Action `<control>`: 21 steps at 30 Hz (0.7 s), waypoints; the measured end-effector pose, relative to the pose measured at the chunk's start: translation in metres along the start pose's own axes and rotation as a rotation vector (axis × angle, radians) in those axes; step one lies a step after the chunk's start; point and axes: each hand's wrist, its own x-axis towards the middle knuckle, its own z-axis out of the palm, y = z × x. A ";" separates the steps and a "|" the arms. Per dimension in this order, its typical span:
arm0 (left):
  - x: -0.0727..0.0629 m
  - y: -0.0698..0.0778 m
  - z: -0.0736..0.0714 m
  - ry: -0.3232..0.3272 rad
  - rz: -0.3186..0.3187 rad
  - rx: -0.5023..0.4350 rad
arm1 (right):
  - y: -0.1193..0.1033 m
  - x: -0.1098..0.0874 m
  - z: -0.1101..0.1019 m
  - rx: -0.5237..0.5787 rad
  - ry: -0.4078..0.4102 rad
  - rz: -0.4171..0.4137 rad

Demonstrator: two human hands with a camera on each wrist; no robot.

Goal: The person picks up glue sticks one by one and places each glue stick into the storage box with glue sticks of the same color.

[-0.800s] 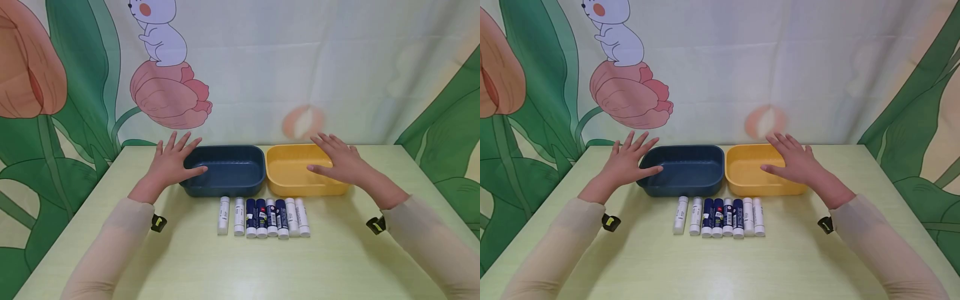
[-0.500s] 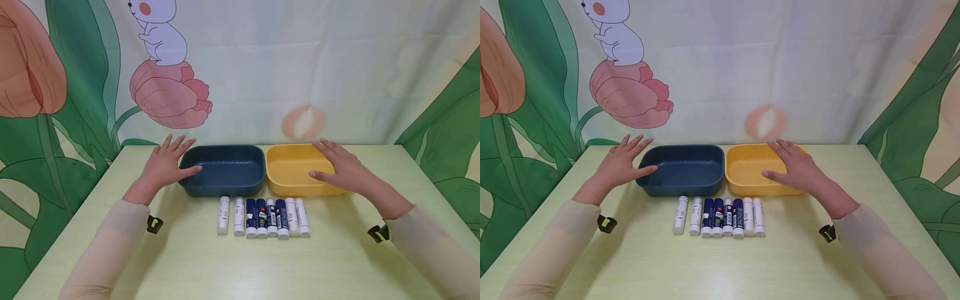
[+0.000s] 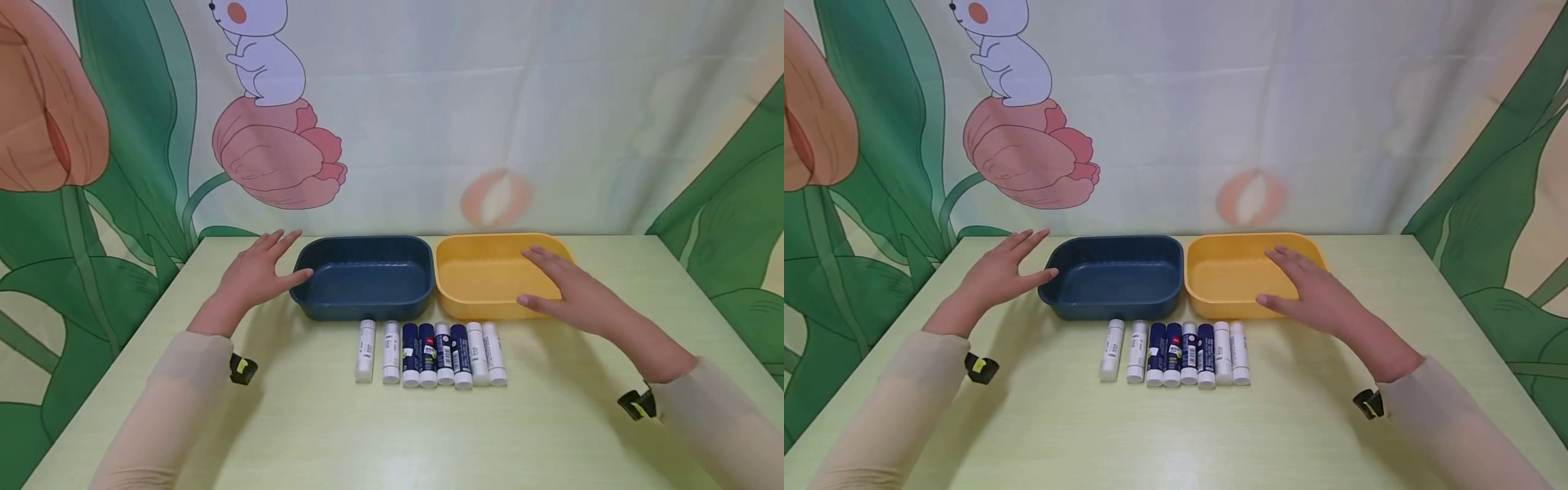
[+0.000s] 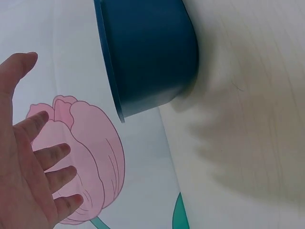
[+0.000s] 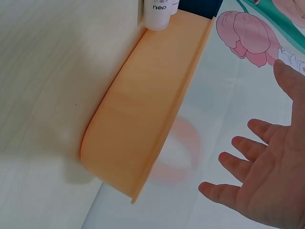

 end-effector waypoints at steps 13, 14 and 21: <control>0.005 -0.020 0.005 -0.106 -0.067 -0.215 | 0.001 -0.028 0.009 0.055 -0.025 0.015; 0.005 -0.022 0.005 -0.113 -0.075 -0.226 | 0.001 -0.029 0.010 0.057 -0.029 0.017; 0.007 -0.029 0.006 -0.167 -0.106 -0.292 | 0.000 -0.034 0.018 0.085 -0.011 0.002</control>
